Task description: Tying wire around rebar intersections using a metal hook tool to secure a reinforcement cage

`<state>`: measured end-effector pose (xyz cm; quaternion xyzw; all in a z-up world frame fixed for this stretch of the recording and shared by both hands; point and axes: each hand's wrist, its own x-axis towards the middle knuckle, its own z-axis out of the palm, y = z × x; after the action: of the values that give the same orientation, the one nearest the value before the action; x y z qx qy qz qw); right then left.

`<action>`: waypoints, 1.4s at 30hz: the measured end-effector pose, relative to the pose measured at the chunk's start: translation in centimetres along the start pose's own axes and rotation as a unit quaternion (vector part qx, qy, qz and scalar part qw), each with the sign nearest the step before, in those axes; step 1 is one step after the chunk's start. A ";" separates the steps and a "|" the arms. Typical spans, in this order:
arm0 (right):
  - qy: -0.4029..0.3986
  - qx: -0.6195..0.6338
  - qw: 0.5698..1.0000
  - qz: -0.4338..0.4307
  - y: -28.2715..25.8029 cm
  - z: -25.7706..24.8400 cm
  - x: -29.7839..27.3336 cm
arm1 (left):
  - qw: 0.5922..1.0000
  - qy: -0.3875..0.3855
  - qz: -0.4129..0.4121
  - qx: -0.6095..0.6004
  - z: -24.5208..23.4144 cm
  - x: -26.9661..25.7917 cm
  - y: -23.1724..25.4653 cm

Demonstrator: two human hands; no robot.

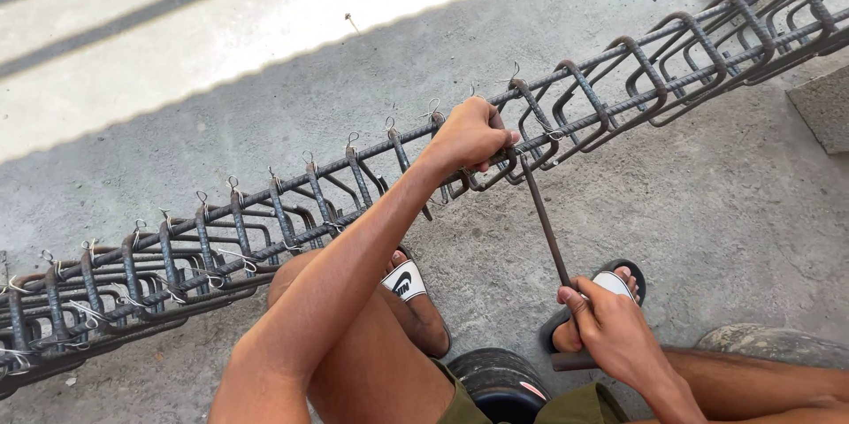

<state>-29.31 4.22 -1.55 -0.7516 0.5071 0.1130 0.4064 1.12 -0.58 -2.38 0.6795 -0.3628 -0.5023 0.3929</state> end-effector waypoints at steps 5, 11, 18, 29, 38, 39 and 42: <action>-0.054 0.191 0.980 -0.007 2.0 1.1 1.2 | 1.000 0.009 -0.018 0.001 0.1 0.0 0.1; -0.125 0.368 0.921 -0.034 4.0 1.7 2.4 | 0.999 0.008 -0.020 -0.030 0.0 0.6 -0.6; 0.012 0.015 0.999 0.037 0.2 0.5 0.5 | 0.998 -0.011 0.007 0.054 0.2 0.1 0.0; -0.005 0.053 0.998 0.037 2.7 -0.4 1.0 | 0.993 -0.022 0.015 0.114 -0.1 0.2 0.1; 0.003 0.062 0.996 -0.063 3.7 -4.2 -1.8 | 0.997 -0.023 0.012 0.076 0.1 0.0 -0.2; 0.033 -0.039 0.998 -0.046 2.1 -4.9 -2.3 | 0.997 -0.013 0.019 0.076 0.2 0.1 0.0; 0.037 -0.101 0.994 -0.008 -1.4 -7.5 -3.6 | 0.994 0.014 0.062 0.092 0.5 1.2 -1.4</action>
<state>-31.60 1.45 6.05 -0.7966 0.5017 0.1322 0.3102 1.07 -1.11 -4.16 0.6957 -0.4437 -0.4321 0.3639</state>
